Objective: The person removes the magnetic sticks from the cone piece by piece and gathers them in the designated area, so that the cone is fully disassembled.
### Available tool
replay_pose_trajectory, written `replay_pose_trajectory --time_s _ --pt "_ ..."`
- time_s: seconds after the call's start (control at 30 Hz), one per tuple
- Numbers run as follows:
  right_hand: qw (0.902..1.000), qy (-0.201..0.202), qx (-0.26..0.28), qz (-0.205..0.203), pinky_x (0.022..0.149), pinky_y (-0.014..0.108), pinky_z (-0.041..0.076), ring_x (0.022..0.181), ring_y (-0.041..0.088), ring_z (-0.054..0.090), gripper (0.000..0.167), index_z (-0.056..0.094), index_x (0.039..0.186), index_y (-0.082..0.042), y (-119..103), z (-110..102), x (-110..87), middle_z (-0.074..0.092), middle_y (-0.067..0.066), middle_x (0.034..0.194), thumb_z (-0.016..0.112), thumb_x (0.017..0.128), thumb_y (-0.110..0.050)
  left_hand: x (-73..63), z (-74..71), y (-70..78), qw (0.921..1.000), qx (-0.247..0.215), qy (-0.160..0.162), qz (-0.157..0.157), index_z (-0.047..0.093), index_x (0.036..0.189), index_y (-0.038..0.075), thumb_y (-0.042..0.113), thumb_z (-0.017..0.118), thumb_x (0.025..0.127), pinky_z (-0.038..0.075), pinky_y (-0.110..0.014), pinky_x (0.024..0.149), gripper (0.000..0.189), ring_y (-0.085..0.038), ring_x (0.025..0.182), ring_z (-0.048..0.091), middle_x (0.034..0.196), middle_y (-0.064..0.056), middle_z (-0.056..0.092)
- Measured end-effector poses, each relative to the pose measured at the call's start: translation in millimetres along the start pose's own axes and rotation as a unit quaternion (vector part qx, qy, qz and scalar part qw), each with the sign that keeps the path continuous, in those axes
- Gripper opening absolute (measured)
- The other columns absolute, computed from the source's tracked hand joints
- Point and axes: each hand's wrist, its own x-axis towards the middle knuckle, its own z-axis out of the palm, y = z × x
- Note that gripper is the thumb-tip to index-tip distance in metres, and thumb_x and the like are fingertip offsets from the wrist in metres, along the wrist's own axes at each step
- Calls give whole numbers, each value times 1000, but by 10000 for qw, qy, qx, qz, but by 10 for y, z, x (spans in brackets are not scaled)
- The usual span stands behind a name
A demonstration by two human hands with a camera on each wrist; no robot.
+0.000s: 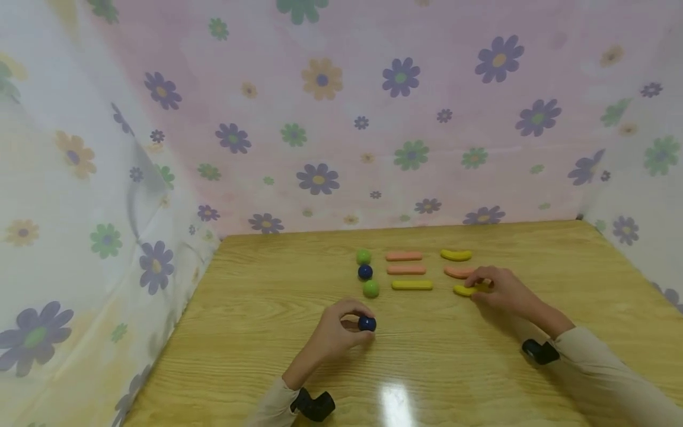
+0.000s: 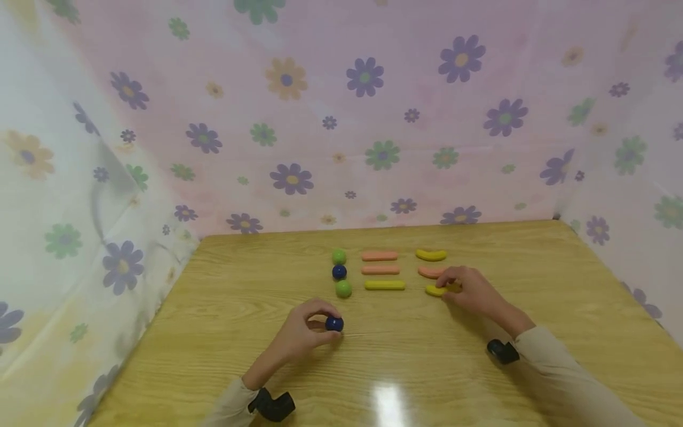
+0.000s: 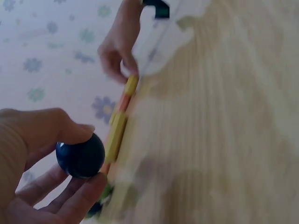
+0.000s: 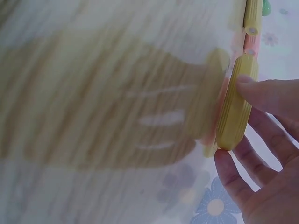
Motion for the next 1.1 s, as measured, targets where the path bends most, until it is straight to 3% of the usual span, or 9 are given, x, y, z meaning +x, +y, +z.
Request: replay_pose_trajectory --time_s 0.13,0.27,0.47,0.57,0.8,1.1 --pt "10000 43 71 -34 62 29 50 82 25 59 22 69 94 -11 -18 17 -18 64 11 101 75 77 1 11 -231 130 9999 154 55 -6 64 106 -3 -8 70 80 52 -34 84 27 -40 104 56 113 -20 56" --pt "9998 47 82 -173 64 31 51 84 26 60 22 68 94 -11 -31 44 -11 64 7 99 75 78 1 69 -451 150 9991 348 217 -94 63 108 -3 -4 70 82 52 -32 83 27 -39 105 56 113 -20 57" --pt "9995 127 -51 -284 66 35 52 85 24 60 23 68 94 -12 -39 48 29 64 2 96 76 77 1 304 -735 0 9955 572 741 -161 64 110 -1 -1 71 82 51 -32 85 28 -33 107 56 113 -16 59" --pt "9991 177 -134 -369 66 36 53 85 24 61 24 68 93 -12 -46 56 33 64 1 95 76 76 2 453 -841 -153 9931 673 928 -250 66 110 1 2 73 82 51 -33 85 29 -28 107 56 115 -12 59" --pt "9985 192 -173 -476 65 35 52 83 24 60 23 68 92 -11 -49 51 20 64 2 93 77 75 2 762 -935 -372 9862 1022 1114 -682 64 111 5 7 72 83 50 -40 84 29 -26 109 56 116 -6 58" --pt "9993 99 -334 -143 64 36 49 86 26 57 19 69 93 -11 -44 -109 32 64 3 96 76 77 -2 1036 -950 -346 9778 1712 965 -725 65 107 6 10 70 85 48 -41 84 23 -25 104 57 108 -7 63"
